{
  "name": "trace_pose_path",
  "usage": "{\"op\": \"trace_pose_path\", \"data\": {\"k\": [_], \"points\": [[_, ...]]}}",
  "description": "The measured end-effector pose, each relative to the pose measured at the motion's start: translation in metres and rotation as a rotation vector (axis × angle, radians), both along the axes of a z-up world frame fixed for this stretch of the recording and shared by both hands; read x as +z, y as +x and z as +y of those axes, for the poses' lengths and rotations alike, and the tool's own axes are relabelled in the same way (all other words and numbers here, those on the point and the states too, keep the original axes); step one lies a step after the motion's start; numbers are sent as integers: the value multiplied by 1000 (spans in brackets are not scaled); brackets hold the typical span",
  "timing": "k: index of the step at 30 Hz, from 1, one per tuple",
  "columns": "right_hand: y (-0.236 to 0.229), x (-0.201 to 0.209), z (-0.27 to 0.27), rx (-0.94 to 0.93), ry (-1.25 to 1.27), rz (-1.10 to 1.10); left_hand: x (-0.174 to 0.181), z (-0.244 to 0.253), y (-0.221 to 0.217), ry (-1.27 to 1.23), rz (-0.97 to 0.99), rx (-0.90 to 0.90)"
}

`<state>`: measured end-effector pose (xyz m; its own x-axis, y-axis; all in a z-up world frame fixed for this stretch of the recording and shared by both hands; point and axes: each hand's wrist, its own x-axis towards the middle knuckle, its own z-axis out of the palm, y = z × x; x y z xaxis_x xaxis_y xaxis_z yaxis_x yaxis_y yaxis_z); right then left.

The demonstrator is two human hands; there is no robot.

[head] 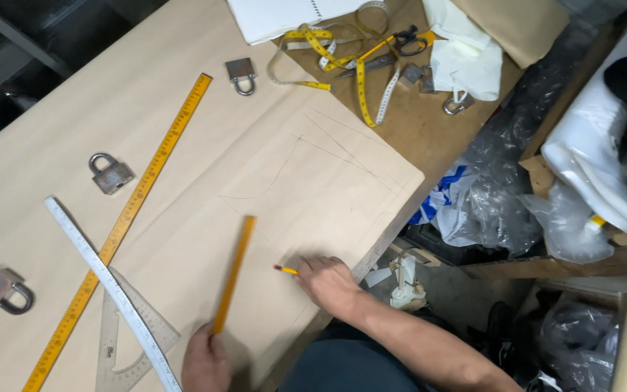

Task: Measuring, marking, and cutting out a paper pattern for clothing using tailoring tools.

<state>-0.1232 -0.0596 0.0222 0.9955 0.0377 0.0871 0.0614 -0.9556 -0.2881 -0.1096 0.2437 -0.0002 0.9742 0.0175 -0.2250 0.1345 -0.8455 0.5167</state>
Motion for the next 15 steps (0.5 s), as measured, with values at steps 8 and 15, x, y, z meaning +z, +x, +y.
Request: {"op": "trace_pose_path", "data": {"k": [8,15], "points": [[67,25,28,-41,223,624,37,6,-7,-157,152,236],[56,48,-51,-138,320,481,-38,-8,-55,-104,-118,-44]]}}
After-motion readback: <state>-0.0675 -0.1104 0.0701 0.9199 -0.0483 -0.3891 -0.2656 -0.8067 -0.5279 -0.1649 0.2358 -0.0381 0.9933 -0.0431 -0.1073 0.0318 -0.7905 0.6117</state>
